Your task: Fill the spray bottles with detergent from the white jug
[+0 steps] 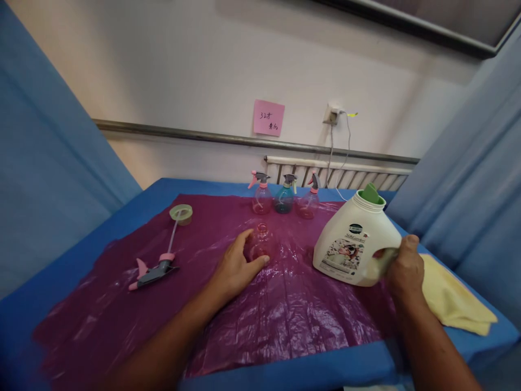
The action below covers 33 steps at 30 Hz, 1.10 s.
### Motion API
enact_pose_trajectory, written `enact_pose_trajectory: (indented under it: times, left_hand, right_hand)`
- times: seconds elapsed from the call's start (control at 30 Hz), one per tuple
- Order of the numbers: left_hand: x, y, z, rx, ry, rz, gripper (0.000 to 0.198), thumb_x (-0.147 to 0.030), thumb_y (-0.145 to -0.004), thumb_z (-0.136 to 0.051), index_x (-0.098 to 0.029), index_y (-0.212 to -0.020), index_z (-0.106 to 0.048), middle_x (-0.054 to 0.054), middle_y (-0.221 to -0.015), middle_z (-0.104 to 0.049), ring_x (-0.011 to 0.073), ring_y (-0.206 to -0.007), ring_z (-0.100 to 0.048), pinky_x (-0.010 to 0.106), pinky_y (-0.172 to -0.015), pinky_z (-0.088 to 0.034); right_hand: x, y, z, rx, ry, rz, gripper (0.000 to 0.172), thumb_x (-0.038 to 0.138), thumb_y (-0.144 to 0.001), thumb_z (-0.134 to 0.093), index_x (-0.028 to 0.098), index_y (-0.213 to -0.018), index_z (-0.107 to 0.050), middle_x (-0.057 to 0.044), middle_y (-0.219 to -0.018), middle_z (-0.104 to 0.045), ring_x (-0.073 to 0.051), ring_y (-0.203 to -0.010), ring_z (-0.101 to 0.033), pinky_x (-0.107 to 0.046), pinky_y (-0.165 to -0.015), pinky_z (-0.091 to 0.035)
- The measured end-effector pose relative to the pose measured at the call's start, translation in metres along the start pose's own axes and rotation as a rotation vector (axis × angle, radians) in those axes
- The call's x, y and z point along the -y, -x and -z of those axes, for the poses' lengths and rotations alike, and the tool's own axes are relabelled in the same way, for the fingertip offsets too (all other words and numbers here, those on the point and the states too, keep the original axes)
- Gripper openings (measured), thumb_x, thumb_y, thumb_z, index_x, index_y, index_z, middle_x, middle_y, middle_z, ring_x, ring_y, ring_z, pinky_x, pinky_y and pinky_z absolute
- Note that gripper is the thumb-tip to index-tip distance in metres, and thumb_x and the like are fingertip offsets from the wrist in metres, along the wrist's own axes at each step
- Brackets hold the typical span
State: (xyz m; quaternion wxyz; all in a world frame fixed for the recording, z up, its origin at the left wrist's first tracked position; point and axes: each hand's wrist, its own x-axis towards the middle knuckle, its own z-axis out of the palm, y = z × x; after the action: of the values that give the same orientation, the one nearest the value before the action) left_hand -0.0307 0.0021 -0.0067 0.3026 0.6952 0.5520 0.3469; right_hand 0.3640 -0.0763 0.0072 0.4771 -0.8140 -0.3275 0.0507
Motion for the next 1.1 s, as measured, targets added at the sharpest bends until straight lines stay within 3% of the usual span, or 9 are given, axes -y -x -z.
enact_pose_trajectory:
  times: [0.13,0.4,0.53,0.7,0.83,1.1]
  left_hand:
    - [-0.001,0.002,0.002,-0.003,-0.019,-0.013,0.082,-0.041,-0.086,-0.085,-0.022,-0.159,-0.052,0.015,-0.161,-0.063,0.0378,-0.15,-0.06,0.053,-0.128,-0.047]
    - [-0.005,0.004,0.006,-0.038,0.0,-0.111,0.082,-0.035,-0.086,-0.082,-0.022,-0.16,-0.05,0.014,-0.159,-0.061,0.0361,-0.149,-0.059,0.052,-0.128,-0.046]
    - [-0.004,0.004,0.005,-0.04,-0.003,-0.141,0.078,-0.034,-0.085,-0.083,-0.023,-0.157,-0.054,0.013,-0.153,-0.063,0.0347,-0.143,-0.063,0.051,-0.124,-0.049]
    - [0.004,0.001,0.002,-0.044,0.0,-0.158,0.077,-0.035,-0.086,-0.082,-0.022,-0.156,-0.053,0.013,-0.156,-0.062,0.0341,-0.146,-0.061,0.05,-0.126,-0.047]
    - [0.008,-0.001,0.001,-0.047,-0.001,-0.134,0.079,-0.036,-0.087,-0.081,-0.021,-0.159,-0.05,0.015,-0.162,-0.06,0.0344,-0.152,-0.058,0.05,-0.13,-0.044]
    - [0.003,0.0,0.007,-0.052,0.0,-0.065,0.082,-0.039,-0.088,-0.081,-0.023,-0.162,-0.049,0.015,-0.167,-0.058,0.035,-0.153,-0.057,0.05,-0.13,-0.043]
  right_hand:
    - [0.013,-0.001,-0.004,-0.077,-0.026,-0.099,0.075,0.083,-0.103,-0.014,0.028,-0.071,-0.055,-0.014,-0.067,-0.067,-0.033,-0.068,-0.06,-0.047,-0.063,-0.041]
    - [0.059,0.021,0.004,0.04,-0.131,-0.099,0.069,0.068,-0.11,-0.021,0.029,-0.061,-0.05,-0.009,-0.053,-0.061,-0.025,-0.053,-0.055,-0.042,-0.057,-0.046]
    - [0.063,0.019,0.004,0.091,-0.21,0.043,0.075,0.077,-0.108,-0.028,0.029,-0.056,-0.052,-0.006,-0.05,-0.058,-0.023,-0.05,-0.053,-0.04,-0.055,-0.045]
    - [0.056,-0.002,0.0,0.179,-0.091,0.281,0.086,0.091,-0.102,-0.022,0.027,-0.055,-0.056,-0.007,-0.053,-0.059,-0.022,-0.052,-0.053,-0.038,-0.053,-0.04]
    - [0.059,-0.013,-0.003,0.228,-0.061,0.489,0.083,0.09,-0.101,-0.033,0.025,-0.056,-0.057,-0.005,-0.057,-0.06,-0.02,-0.057,-0.054,-0.035,-0.056,-0.04]
    - [0.078,-0.015,-0.001,0.391,-0.012,0.555,0.07,0.086,-0.096,-0.052,0.025,-0.062,-0.059,-0.001,-0.056,-0.061,-0.018,-0.054,-0.052,-0.031,-0.054,-0.039]
